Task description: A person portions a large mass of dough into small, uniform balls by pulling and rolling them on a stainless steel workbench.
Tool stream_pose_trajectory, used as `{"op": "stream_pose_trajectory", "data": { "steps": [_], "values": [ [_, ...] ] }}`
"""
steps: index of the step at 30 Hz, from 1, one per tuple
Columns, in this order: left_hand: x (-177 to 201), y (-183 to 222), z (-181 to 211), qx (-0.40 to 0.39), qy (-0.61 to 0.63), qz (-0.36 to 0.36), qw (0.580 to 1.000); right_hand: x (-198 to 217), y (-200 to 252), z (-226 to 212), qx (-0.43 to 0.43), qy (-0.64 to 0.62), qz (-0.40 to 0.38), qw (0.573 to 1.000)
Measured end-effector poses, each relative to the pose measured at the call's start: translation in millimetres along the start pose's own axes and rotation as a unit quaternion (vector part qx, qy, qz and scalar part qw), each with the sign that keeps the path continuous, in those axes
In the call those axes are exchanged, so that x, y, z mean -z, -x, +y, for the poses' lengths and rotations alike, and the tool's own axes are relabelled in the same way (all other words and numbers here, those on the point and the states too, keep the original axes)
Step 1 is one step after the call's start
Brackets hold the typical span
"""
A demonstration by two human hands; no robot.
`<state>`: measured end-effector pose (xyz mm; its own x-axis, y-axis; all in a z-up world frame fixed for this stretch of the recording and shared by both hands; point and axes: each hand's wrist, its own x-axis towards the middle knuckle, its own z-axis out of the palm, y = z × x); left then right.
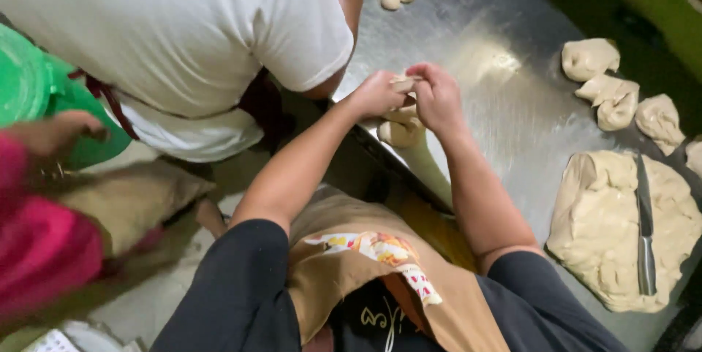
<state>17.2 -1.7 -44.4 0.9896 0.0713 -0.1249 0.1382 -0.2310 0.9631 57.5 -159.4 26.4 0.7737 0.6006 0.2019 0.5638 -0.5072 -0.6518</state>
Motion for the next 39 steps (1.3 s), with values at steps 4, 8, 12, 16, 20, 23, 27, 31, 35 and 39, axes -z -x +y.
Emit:
{"op": "stream_pose_trajectory", "data": {
  "steps": [4, 8, 12, 16, 20, 23, 27, 31, 35, 39],
  "values": [
    [-25, -8, 14, -0.029, -0.376, 0.033, 0.925, 14, -14, -19, 0.006, 0.170, -0.146, 0.975],
    [-9, -40, -9, 0.066, -0.477, 0.056, 0.875, 24, 4, -45, 0.214, 0.235, -0.165, 0.934],
    [16, -29, 23, 0.152, -0.413, 0.092, 0.893, 17, 26, -20, 0.393, -0.329, 0.019, 0.859],
    [-4, 27, 80, 0.161, -0.324, 0.089, 0.928, 20, -32, 41, 0.175, 0.126, -0.020, 0.976],
    [-8, 24, 71, -0.042, -0.118, 0.166, 0.978, 3, -36, 62, 0.147, -0.166, -0.103, 0.970],
    [-31, -2, 7, -0.022, 0.050, 0.164, 0.985, 14, -30, 55, 0.182, -0.113, -0.036, 0.976],
    [-52, -6, 42, 0.097, -0.295, 0.157, 0.937, 41, -34, 21, 0.088, 0.102, -0.181, 0.974],
    [-41, -16, 48, 0.132, -0.436, 0.164, 0.875, 51, -37, 4, 0.055, 0.183, -0.247, 0.950],
    [0, -2, 56, 0.129, -0.486, 0.109, 0.857, 55, -46, 14, 0.100, 0.214, -0.107, 0.966],
    [1, 48, 103, 0.145, -0.303, 0.051, 0.940, 54, -40, 38, 0.147, 0.255, 0.081, 0.952]
  ]
}}
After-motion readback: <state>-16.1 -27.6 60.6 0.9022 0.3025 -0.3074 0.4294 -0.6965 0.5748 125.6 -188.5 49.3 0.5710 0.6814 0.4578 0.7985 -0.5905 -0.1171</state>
